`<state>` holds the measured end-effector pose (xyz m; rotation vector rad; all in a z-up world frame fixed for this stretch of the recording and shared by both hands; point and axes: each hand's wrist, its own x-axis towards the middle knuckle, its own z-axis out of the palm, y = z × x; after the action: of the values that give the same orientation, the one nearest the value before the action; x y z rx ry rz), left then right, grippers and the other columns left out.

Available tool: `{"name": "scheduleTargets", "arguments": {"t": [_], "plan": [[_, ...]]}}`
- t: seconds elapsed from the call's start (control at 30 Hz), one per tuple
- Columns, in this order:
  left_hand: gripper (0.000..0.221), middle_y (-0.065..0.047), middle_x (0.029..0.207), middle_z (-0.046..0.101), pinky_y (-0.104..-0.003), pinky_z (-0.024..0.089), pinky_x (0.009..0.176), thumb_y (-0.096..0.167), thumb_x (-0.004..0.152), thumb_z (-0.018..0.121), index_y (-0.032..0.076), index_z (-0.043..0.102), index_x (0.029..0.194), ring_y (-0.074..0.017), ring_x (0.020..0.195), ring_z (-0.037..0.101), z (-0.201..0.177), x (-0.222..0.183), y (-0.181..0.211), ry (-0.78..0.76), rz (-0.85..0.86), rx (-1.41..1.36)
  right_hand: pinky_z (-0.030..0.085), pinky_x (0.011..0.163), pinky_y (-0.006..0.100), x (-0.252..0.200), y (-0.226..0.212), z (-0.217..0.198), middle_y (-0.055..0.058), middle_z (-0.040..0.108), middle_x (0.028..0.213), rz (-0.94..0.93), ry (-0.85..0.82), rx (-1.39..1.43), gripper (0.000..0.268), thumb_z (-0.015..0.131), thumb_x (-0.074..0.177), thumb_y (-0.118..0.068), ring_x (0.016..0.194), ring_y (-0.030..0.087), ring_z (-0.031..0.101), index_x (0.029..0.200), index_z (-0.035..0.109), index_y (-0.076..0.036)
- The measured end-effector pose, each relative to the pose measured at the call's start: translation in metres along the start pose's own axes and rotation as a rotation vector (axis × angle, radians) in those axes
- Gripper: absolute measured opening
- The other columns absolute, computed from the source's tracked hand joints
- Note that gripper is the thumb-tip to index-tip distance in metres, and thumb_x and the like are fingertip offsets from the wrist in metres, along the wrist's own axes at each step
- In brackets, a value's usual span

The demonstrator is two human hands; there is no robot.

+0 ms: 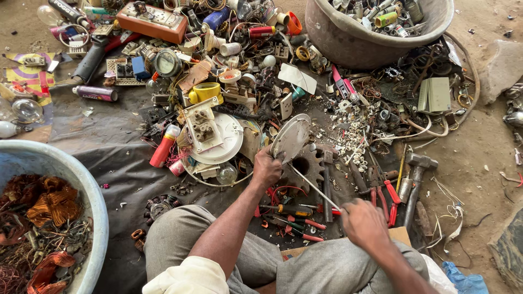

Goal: The person uses a screwdriver to pry and unscrew components from a white plastic circular housing while sitting on the floor near a pile of scrap electronics and tools.

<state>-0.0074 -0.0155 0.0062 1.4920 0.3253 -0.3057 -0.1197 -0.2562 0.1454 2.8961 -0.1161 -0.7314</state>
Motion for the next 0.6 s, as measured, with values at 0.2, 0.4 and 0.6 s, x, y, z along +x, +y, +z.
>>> {"name": "scheduleTargets", "arguments": {"t": [0.2, 0.4, 0.6], "plan": [[0.016, -0.006, 0.078, 0.072, -0.028, 0.042, 0.041, 0.015, 0.098, 0.068, 0.008, 0.076, 0.111, -0.0091, 0.054, 0.054, -0.001, 0.000, 0.000, -0.017, 0.030, 0.024, 0.054, 0.097, 0.044, 0.027, -0.011, -0.019, 0.014, 0.075, 0.115, 0.010, -0.125, 0.205, 0.042, 0.064, 0.093, -0.046, 0.103, 0.027, 0.071, 0.116, 0.077, -0.012], [0.016, -0.002, 0.076, 0.070, -0.027, 0.044, 0.043, 0.013, 0.097, 0.069, 0.007, 0.076, 0.109, -0.0074, 0.055, 0.054, -0.004, -0.003, 0.006, -0.008, 0.080, -0.025, 0.056, 0.091, 0.046, 0.025, -0.020, -0.021, 0.017, 0.081, 0.100, 0.126, -0.280, 0.187, 0.038, 0.064, 0.094, -0.044, 0.093, 0.031, 0.077, 0.112, 0.081, -0.015], [0.015, -0.003, 0.076, 0.071, -0.028, 0.044, 0.045, 0.013, 0.097, 0.069, 0.008, 0.076, 0.109, -0.0084, 0.056, 0.054, -0.005, -0.004, 0.010, -0.008, 0.068, 0.002, 0.056, 0.087, 0.047, 0.023, -0.017, -0.001, 0.010, 0.072, 0.099, -0.064, 0.128, -0.045, 0.047, 0.075, 0.082, -0.049, 0.098, 0.031, 0.071, 0.105, 0.068, -0.009]]}}
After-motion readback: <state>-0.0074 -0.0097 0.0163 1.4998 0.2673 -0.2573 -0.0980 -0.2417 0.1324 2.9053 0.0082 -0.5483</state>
